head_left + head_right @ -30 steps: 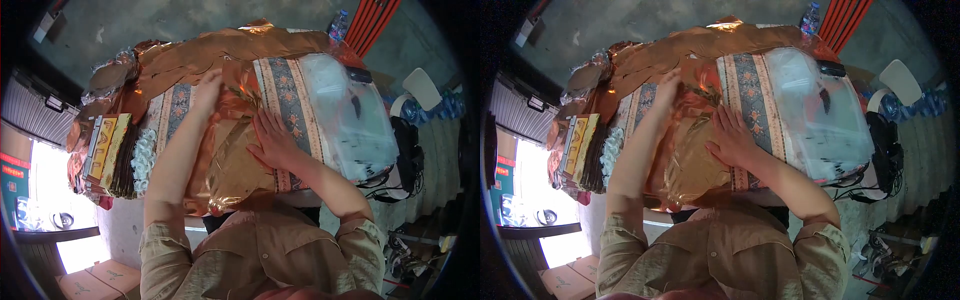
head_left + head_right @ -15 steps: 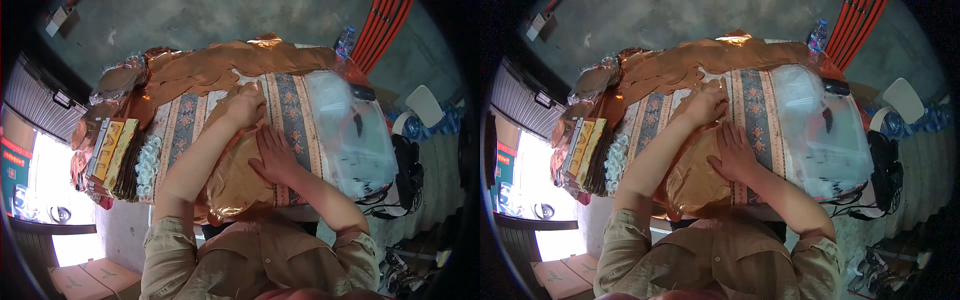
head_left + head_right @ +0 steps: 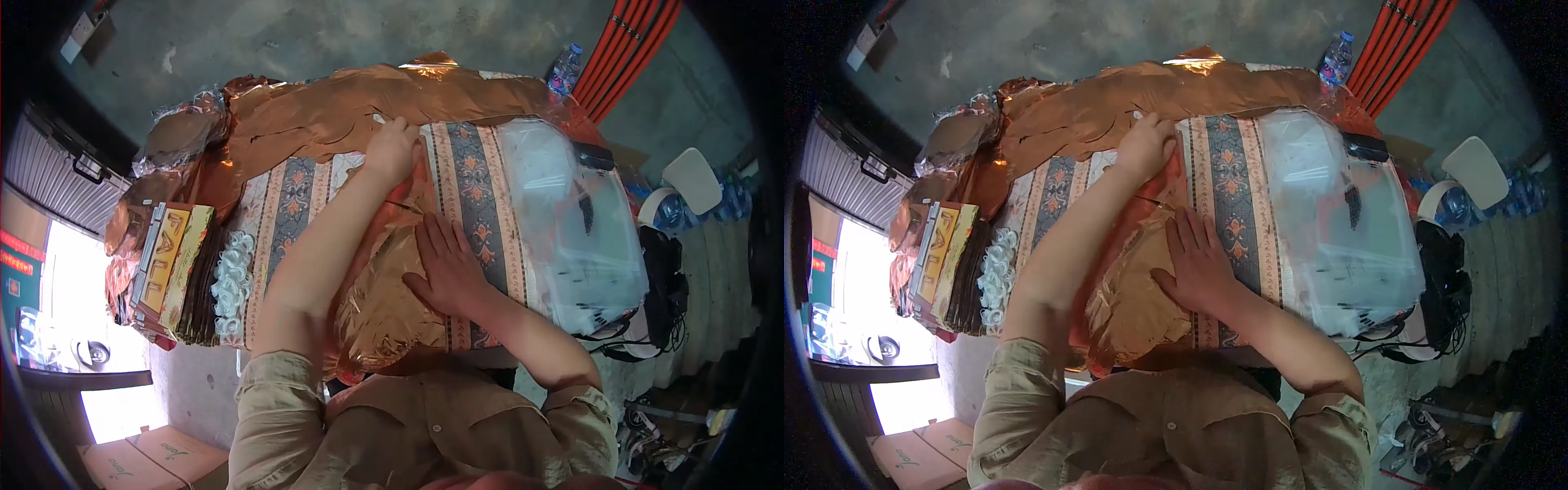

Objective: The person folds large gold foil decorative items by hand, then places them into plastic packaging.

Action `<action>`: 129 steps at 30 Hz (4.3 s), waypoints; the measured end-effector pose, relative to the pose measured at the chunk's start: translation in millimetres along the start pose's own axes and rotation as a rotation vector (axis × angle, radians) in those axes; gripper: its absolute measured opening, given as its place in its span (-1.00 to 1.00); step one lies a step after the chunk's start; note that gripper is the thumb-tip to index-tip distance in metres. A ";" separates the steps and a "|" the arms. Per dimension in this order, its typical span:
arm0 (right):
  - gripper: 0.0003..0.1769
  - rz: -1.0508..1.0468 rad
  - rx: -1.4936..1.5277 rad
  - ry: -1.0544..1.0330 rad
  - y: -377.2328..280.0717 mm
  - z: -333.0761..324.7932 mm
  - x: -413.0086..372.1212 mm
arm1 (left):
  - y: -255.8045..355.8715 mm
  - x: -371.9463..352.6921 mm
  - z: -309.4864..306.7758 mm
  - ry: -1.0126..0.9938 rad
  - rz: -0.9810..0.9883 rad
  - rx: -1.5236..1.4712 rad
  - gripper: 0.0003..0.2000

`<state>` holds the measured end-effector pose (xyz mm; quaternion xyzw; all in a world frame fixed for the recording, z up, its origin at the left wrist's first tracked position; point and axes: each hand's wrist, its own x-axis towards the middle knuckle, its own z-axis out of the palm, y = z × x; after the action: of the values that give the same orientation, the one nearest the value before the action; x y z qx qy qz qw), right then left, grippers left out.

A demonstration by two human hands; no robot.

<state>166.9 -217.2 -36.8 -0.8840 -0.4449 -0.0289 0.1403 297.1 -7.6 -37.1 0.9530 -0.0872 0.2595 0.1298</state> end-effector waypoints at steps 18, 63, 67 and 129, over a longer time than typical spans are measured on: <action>-0.11 -0.039 -0.033 0.053 2.0 2.5 2.3 | 48.0 -112.3 -120.7 -0.390 0.210 -0.322 -0.83; -0.13 -0.005 -0.128 0.006 4.1 7.0 1.4 | 125.9 -286.2 -239.6 0.194 -0.881 -0.704 -0.28; -0.13 0.004 -0.103 -0.012 3.2 3.1 3.2 | 147.8 -263.2 -239.5 0.057 -0.543 -0.504 -0.37; -0.26 -0.381 0.125 -0.095 2.8 -2.0 23.8 | 53.1 -192.3 -134.9 -0.344 0.057 -0.349 -0.35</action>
<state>183.6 -200.8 -31.3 -0.7738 -0.6112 0.0142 0.1657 57.6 0.5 -13.6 0.9435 -0.1784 0.0778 0.2680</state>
